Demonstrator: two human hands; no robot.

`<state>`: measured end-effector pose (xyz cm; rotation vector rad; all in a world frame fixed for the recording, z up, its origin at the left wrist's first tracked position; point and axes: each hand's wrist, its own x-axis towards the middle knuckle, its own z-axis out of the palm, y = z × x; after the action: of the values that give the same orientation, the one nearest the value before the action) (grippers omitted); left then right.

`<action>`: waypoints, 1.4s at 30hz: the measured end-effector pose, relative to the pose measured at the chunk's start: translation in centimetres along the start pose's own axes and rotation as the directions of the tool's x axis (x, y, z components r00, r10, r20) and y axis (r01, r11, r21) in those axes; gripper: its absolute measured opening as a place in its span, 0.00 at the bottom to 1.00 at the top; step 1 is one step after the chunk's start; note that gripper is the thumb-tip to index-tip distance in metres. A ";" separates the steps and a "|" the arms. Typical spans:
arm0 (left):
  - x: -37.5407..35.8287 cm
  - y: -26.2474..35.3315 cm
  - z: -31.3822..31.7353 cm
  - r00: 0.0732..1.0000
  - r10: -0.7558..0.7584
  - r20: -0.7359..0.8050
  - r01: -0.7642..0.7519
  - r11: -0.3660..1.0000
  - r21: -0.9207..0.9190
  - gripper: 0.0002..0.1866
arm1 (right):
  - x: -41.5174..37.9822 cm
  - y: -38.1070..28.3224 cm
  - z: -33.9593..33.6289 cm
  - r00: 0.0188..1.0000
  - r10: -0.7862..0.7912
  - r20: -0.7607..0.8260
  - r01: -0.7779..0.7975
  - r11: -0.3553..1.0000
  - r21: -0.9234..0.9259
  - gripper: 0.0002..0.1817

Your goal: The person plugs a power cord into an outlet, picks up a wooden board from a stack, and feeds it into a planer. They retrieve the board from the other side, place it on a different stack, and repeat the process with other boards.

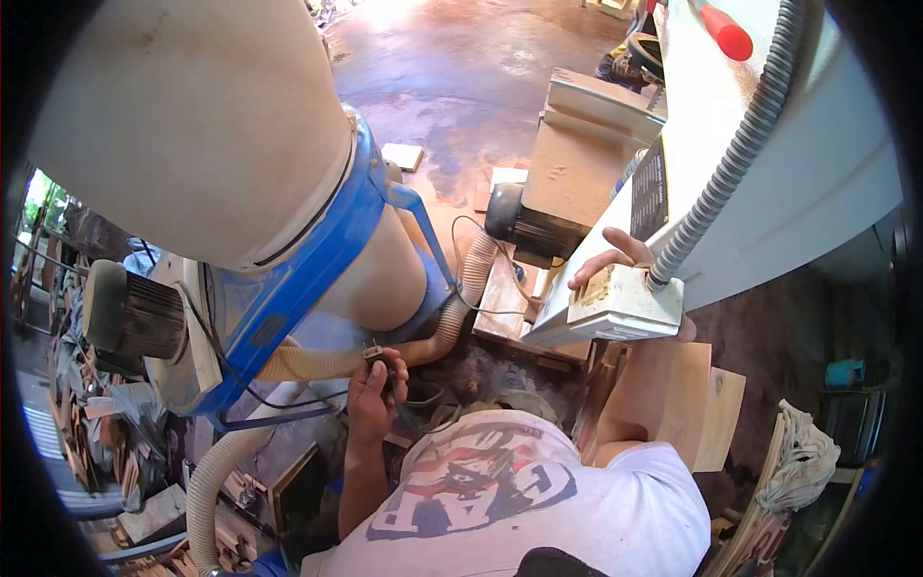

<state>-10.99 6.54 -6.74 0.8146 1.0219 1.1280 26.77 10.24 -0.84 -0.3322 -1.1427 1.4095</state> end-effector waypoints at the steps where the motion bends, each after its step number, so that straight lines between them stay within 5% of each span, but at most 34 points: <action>1: -0.1 0.0 -0.1 1.000 0.006 0.006 -0.006 1.000 -0.008 0.14 | 0.1 0.1 0.0 1.000 -0.014 0.006 0.014 1.000 -0.002 0.77; 10: -0.7 0.1 0.2 1.000 -0.015 -0.025 0.015 1.000 -0.014 0.14 | 0.6 0.6 -0.4 0.994 -0.081 0.069 0.080 0.997 0.009 0.77; 31: -0.7 0.1 -0.5 0.999 -0.034 -0.031 0.034 0.999 -0.010 0.14 | -0.1 -0.2 0.0 0.998 0.033 -0.049 -0.033 0.999 0.010 0.77; 36: -1.3 0.7 0.1 0.998 -0.049 -0.048 0.049 0.999 -0.015 0.14 | 0.3 0.4 -0.3 0.998 -0.047 0.034 0.045 0.998 0.052 0.77; 42: -1.6 0.6 0.2 0.998 -0.052 -0.041 0.053 0.998 0.027 0.14 | 0.5 0.4 -1.9 0.978 -0.011 0.207 -0.042 0.967 0.252 0.79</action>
<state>-11.15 5.15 -5.74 0.7855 1.0891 1.0912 27.91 11.61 -1.86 -0.0106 -1.1092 1.6131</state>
